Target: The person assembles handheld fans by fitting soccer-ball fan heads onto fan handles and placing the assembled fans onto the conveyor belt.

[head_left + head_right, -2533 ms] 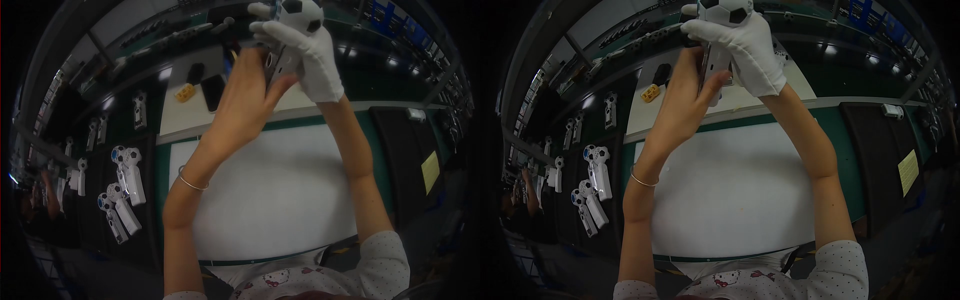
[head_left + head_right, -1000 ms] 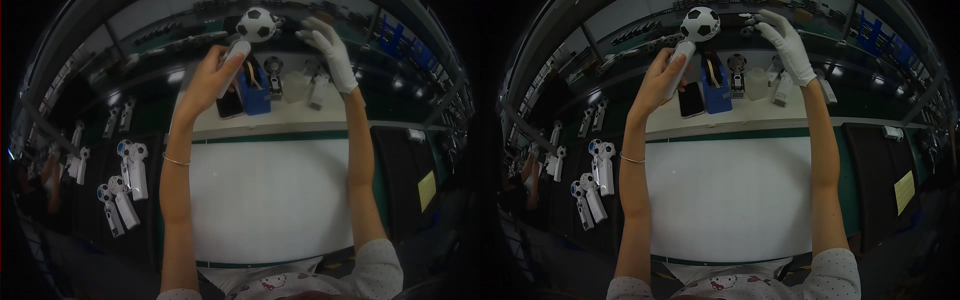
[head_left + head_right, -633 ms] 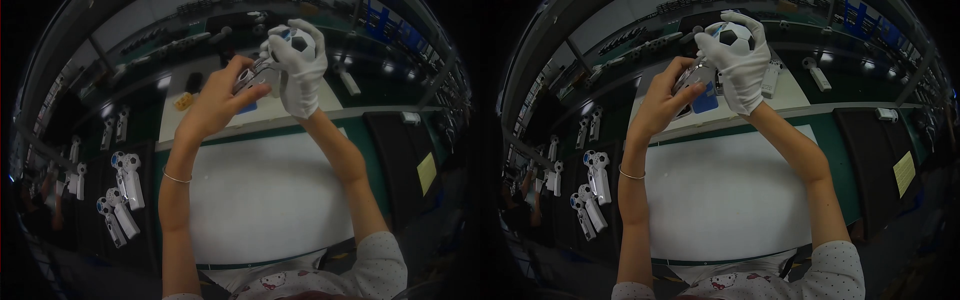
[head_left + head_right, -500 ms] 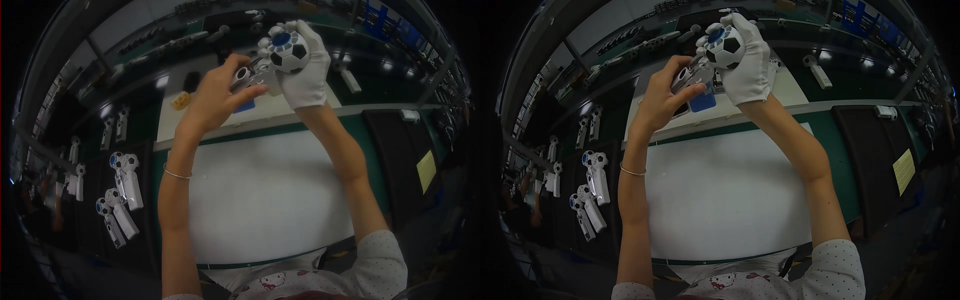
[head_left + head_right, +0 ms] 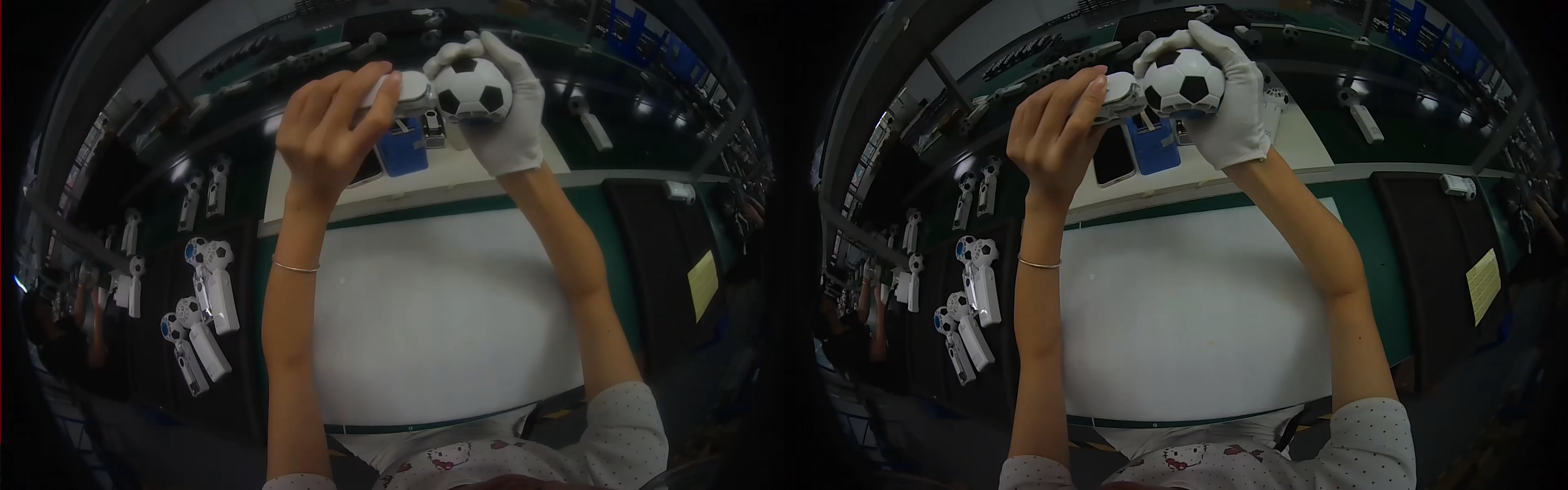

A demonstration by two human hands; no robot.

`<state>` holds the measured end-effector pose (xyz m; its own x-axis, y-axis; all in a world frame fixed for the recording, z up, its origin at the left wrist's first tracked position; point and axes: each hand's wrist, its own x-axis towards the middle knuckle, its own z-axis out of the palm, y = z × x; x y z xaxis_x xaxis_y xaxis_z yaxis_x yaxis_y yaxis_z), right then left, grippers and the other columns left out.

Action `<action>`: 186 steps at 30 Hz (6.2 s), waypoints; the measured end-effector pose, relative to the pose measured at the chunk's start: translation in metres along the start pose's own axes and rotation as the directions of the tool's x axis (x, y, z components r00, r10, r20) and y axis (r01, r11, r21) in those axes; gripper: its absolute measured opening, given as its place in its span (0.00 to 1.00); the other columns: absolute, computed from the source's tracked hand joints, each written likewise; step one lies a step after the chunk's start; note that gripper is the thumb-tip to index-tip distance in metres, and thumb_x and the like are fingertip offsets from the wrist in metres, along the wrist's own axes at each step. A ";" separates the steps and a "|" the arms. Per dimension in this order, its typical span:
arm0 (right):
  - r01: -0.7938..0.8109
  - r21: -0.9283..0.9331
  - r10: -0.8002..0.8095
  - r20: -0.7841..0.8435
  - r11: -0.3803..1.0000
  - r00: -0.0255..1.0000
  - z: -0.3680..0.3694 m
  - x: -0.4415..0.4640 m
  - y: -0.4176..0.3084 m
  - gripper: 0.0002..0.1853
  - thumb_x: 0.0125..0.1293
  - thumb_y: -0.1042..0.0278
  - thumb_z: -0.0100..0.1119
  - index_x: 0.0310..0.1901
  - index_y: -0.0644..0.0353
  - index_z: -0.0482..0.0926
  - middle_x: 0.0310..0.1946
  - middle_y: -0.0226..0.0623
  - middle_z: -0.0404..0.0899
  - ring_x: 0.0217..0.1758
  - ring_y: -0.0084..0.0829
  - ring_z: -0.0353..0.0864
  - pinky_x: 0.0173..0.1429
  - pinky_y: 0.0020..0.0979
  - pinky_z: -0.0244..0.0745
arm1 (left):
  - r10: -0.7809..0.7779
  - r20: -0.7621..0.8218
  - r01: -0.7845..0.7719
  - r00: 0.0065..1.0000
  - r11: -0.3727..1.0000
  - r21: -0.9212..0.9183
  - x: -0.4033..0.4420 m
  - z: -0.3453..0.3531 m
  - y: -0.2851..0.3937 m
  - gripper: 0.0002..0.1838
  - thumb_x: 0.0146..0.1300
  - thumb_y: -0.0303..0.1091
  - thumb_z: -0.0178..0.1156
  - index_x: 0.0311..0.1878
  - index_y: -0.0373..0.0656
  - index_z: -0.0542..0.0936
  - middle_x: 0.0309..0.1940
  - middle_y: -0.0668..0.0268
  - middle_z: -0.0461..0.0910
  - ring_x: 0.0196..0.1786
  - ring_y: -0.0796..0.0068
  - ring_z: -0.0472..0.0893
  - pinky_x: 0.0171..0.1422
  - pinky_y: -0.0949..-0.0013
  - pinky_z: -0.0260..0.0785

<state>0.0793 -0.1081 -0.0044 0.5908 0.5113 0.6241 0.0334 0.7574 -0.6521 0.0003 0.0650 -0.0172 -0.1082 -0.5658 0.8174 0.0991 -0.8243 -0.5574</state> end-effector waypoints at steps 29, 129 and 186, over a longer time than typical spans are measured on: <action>0.007 -0.760 -0.088 -0.066 0.650 0.994 -0.009 0.011 -0.020 0.21 0.56 0.56 0.67 0.46 0.60 0.78 0.35 0.35 0.84 0.41 0.26 0.83 0.47 0.30 0.80 | -0.848 0.482 0.151 -0.220 0.459 0.876 -0.200 -0.036 -0.088 0.30 0.59 0.50 0.61 0.53 0.33 0.73 0.57 0.41 0.68 0.57 0.42 0.71 0.59 0.47 0.66; -0.029 -0.448 0.008 -0.048 0.894 0.999 0.003 -0.010 -0.046 0.20 0.54 0.51 0.69 0.40 0.60 0.80 0.31 0.30 0.83 0.35 0.22 0.82 0.44 0.27 0.80 | -0.682 0.497 0.479 -0.536 0.239 0.844 -0.209 -0.034 -0.095 0.36 0.63 0.59 0.51 0.55 0.29 0.74 0.48 0.46 0.78 0.54 0.56 0.78 0.59 0.59 0.67; -0.009 0.361 0.023 -0.032 0.933 0.999 0.016 -0.020 -0.018 0.11 0.65 0.61 0.53 0.45 0.57 0.72 0.38 0.35 0.78 0.46 0.35 0.79 0.51 0.36 0.79 | -0.174 0.775 0.760 0.608 0.411 -0.504 0.054 -0.037 0.004 0.30 0.45 0.46 0.73 0.48 0.38 0.78 0.36 0.60 0.81 0.36 0.69 0.81 0.41 0.72 0.74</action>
<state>0.0540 -0.1256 0.0016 0.6172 0.5149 0.5949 -0.2651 0.8480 -0.4589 -0.0419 0.0309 0.0192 0.6834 -0.1843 0.7064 -0.5395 -0.7794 0.3185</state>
